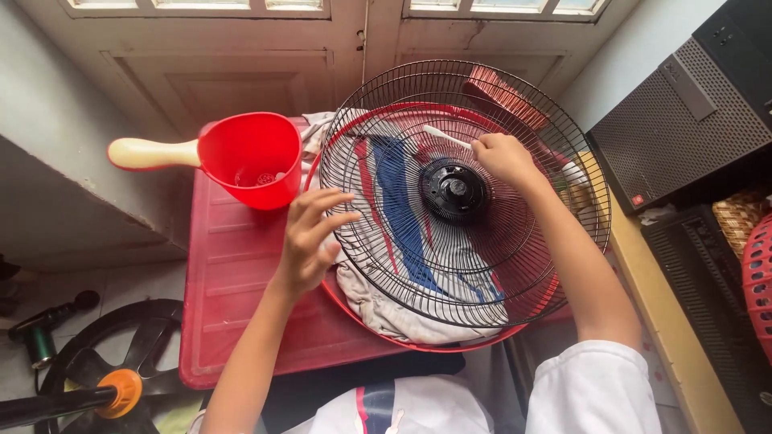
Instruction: Cleaning a fan grill using a toothbrush and soapy water
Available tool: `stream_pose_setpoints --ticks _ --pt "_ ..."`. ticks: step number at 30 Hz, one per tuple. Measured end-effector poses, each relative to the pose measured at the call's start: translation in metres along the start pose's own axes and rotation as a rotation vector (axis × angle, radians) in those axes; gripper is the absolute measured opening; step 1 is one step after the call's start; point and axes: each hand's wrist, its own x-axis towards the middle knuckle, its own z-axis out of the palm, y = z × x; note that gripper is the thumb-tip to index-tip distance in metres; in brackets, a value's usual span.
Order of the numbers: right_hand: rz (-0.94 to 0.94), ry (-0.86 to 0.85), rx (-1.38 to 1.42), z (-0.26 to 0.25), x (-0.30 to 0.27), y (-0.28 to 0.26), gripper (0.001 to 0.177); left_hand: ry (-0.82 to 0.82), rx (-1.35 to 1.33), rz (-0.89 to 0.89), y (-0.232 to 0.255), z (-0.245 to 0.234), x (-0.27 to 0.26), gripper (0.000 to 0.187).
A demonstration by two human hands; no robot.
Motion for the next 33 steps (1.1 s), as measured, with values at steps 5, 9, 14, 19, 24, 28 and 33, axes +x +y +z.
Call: stream_pose_setpoints --ticks 5,9,14,19,24,28,33 --pt "-0.05 -0.037 -0.016 -0.008 -0.021 -0.033 0.042 -0.158 0.063 0.175 0.024 0.005 0.006 0.05" --pt "-0.075 -0.035 -0.079 -0.005 -0.023 -0.033 0.048 -0.251 0.068 0.267 0.033 0.01 0.006 0.039" --pt "-0.069 -0.005 -0.149 -0.015 -0.021 -0.016 0.044 -0.205 0.001 0.236 0.039 -0.003 0.018 0.044" --pt "-0.064 0.008 -0.173 -0.024 -0.029 -0.011 0.045 -0.1 0.055 0.246 0.036 -0.016 0.015 0.05" --pt "-0.061 -0.007 -0.218 -0.019 -0.025 -0.009 0.044 -0.047 0.067 0.247 0.036 -0.022 0.019 0.052" --pt "-0.076 0.001 -0.219 -0.016 -0.022 -0.021 0.044 -0.047 0.15 0.288 0.035 -0.016 0.019 0.052" --pt "-0.115 -0.002 -0.244 -0.007 -0.012 -0.036 0.043 -0.143 0.234 0.333 0.031 -0.001 0.017 0.044"
